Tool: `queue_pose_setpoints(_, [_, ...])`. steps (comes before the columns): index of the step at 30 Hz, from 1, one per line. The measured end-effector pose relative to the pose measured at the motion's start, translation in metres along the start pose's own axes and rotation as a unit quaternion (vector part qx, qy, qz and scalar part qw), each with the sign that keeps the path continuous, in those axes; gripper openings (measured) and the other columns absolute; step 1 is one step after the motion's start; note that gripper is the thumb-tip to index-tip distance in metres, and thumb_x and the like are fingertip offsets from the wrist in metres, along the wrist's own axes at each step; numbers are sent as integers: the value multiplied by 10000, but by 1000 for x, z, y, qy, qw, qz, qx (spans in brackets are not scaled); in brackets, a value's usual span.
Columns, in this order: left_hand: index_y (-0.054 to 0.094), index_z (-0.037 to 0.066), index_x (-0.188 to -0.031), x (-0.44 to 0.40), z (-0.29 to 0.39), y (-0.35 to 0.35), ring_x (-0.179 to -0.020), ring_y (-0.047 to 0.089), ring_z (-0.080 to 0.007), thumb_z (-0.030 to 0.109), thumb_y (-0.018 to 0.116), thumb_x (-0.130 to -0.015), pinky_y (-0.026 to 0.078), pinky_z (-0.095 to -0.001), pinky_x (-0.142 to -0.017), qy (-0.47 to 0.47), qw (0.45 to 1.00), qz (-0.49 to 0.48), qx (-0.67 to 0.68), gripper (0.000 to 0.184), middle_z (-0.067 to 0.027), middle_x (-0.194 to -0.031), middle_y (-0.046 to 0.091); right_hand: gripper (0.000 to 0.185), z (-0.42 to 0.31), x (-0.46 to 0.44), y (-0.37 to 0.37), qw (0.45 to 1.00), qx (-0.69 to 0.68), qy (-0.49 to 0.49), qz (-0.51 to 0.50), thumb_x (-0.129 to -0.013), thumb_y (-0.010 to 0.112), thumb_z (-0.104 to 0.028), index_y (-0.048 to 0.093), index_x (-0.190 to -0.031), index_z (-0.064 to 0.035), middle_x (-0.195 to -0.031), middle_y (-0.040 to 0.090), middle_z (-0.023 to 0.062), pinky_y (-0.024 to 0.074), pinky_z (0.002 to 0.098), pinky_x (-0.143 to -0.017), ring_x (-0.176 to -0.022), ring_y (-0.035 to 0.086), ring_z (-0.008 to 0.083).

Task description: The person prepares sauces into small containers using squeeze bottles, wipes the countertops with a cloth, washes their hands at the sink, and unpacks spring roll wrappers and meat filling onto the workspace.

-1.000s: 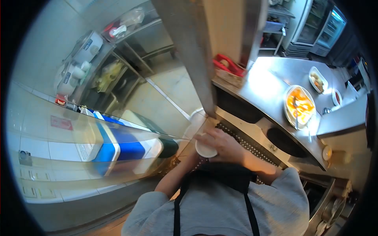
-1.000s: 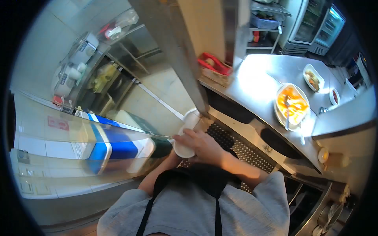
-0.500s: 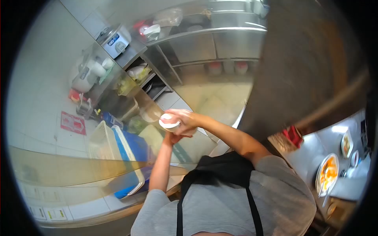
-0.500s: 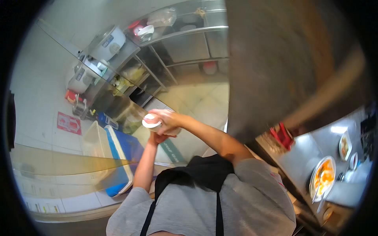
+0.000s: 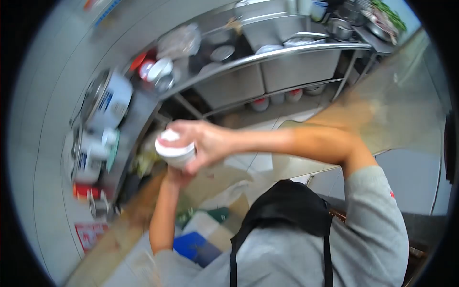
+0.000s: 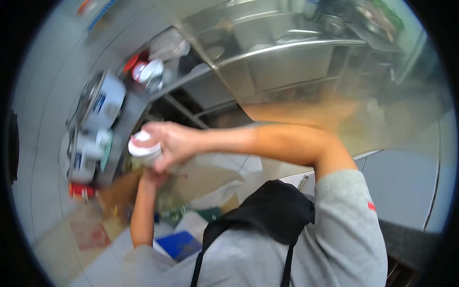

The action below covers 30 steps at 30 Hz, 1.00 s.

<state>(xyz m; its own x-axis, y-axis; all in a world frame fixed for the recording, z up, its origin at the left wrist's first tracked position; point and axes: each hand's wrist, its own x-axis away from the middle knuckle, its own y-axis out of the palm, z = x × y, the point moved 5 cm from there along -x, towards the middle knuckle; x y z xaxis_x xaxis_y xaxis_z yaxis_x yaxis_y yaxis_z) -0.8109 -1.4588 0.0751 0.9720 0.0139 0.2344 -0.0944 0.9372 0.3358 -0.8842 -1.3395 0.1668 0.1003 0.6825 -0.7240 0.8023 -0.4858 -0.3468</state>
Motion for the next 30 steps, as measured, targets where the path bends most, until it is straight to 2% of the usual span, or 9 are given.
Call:
queue_pose_setpoints(3, [338,176,-1290,-37,9,37,-1099,481,-309,650,424,-763,518,-586,-671,-137,989,-49,6,714,-87,-1261,411,632,16,17,-47,997,-19,69,0,-567,681,-173,524,-1173,-82,-1112,468,242,422,350,-858,-980,513,365])
queue_pose_setpoints(8, [339,170,-1289,-182,27,98,-1045,523,-305,665,429,-750,525,-573,-633,-80,967,-235,62,738,-78,-1230,446,683,51,16,-170,989,67,125,32,-567,676,-165,497,-1224,-107,-1144,456,242,405,358,-879,-1026,495,366])
queue_pose_setpoints(10, [353,146,-1285,-231,16,112,-1073,509,-253,601,437,-801,507,-418,-798,-63,974,-158,151,670,-74,-1230,455,704,54,21,-211,984,133,114,25,-563,673,-159,478,-1237,-108,-1160,445,257,402,371,-895,-1036,486,378])
queue_pose_setpoints(12, [358,134,-1282,-281,-4,132,-1094,494,-232,569,459,-811,470,-351,-865,-39,969,-198,146,650,-74,-1231,457,696,59,43,-251,973,182,137,39,-560,668,-139,482,-1230,-104,-1164,440,263,409,374,-886,-1039,480,377])
queue_pose_setpoints(16, [373,96,-1262,-358,-17,217,-1003,551,-278,552,459,-815,539,-465,-725,-154,905,-373,134,645,-115,-1200,478,681,69,100,-330,940,253,208,92,-564,657,-109,484,-1222,-89,-1167,434,266,415,370,-881,-1055,467,376])
queue_pose_setpoints(18, [353,116,-1291,-402,-39,249,-1019,529,-356,570,453,-800,504,-619,-629,-176,926,-327,61,676,-136,-1240,447,673,67,133,-369,925,234,275,121,-576,650,-117,479,-1226,-82,-1179,431,255,420,362,-874,-1051,471,382])
queue_pose_setpoints(20, [372,88,-1269,-431,-68,295,-982,556,-327,547,429,-831,540,-536,-634,-275,838,-449,147,637,-123,-1220,462,690,56,168,-401,891,265,334,159,-592,645,-151,453,-1252,-93,-1202,418,226,426,363,-864,-1037,484,394])
queue_pose_setpoints(25, [369,82,-1273,-465,-133,393,-1033,538,-265,547,416,-846,537,-426,-736,-424,750,-506,-35,633,-93,-1237,457,740,20,281,-426,782,378,384,314,-563,694,-197,446,-1253,-97,-1154,437,218,434,382,-838,-995,500,380])
queue_pose_setpoints(30, [366,83,-1276,-467,-194,494,-1060,524,-238,536,404,-860,522,-383,-781,-567,507,-590,-271,617,-85,-1248,451,718,-35,362,-425,602,438,434,507,-568,704,-119,461,-1242,-72,-1198,426,210,435,365,-852,-1017,503,355])
